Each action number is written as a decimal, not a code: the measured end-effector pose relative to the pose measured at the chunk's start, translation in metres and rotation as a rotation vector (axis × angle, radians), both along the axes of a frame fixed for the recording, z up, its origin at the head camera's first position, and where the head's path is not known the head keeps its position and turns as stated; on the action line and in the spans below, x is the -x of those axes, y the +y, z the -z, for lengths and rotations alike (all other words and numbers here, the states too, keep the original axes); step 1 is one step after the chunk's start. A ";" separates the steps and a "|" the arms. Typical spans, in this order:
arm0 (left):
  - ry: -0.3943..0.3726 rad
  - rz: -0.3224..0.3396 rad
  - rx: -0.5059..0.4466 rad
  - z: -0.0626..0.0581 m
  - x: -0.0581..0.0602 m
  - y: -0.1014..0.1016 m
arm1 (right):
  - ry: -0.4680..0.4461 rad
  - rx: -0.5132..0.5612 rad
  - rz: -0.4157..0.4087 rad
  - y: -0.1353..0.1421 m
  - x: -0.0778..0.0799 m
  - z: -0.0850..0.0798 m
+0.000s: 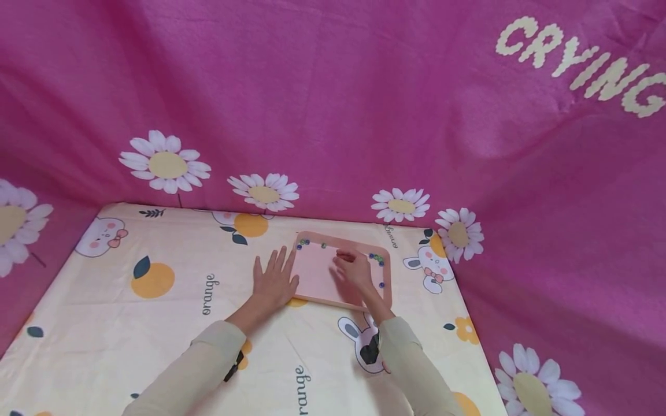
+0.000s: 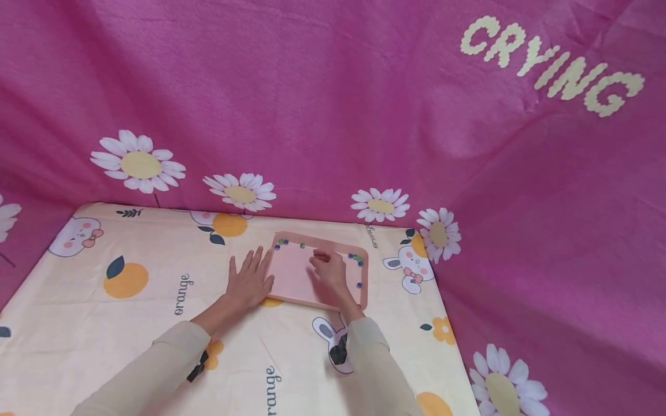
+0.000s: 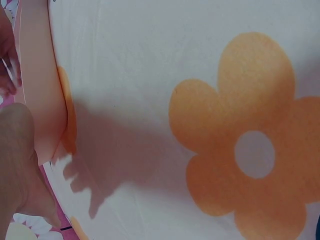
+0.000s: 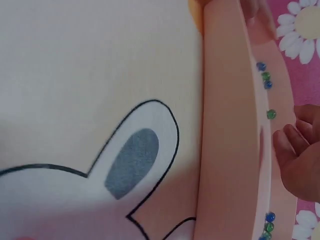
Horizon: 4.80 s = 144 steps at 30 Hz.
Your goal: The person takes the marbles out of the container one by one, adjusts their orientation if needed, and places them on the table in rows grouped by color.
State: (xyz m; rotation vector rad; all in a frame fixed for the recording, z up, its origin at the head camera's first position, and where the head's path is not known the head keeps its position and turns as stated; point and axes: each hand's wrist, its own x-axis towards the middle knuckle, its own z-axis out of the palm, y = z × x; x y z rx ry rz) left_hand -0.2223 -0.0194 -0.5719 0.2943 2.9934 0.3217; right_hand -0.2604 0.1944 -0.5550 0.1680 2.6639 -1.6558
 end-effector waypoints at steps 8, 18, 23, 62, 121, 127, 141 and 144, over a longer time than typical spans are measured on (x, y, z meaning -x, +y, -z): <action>0.006 -0.002 -0.011 -0.001 0.000 0.000 | -0.099 -0.041 0.031 -0.013 0.017 0.014; -0.005 -0.009 -0.015 -0.003 -0.002 0.000 | -0.092 -0.005 0.111 -0.021 0.029 0.028; -0.005 -0.010 -0.001 -0.001 -0.001 -0.001 | -0.050 -0.058 0.118 -0.028 0.034 0.028; 0.043 -0.005 0.026 0.001 -0.002 -0.002 | 0.018 -0.166 0.126 -0.031 0.036 0.027; 0.058 0.005 0.049 0.005 -0.001 -0.004 | -0.031 -0.044 -0.534 -0.073 -0.133 0.033; 0.066 0.008 0.042 0.004 -0.001 -0.003 | -0.010 -0.040 -0.568 -0.073 -0.134 0.036; 0.064 0.010 0.031 0.003 -0.001 -0.004 | 0.001 -0.119 -0.604 -0.072 -0.133 0.037; 0.065 0.012 0.033 0.003 -0.001 -0.004 | 0.001 -0.112 -0.593 -0.071 -0.134 0.036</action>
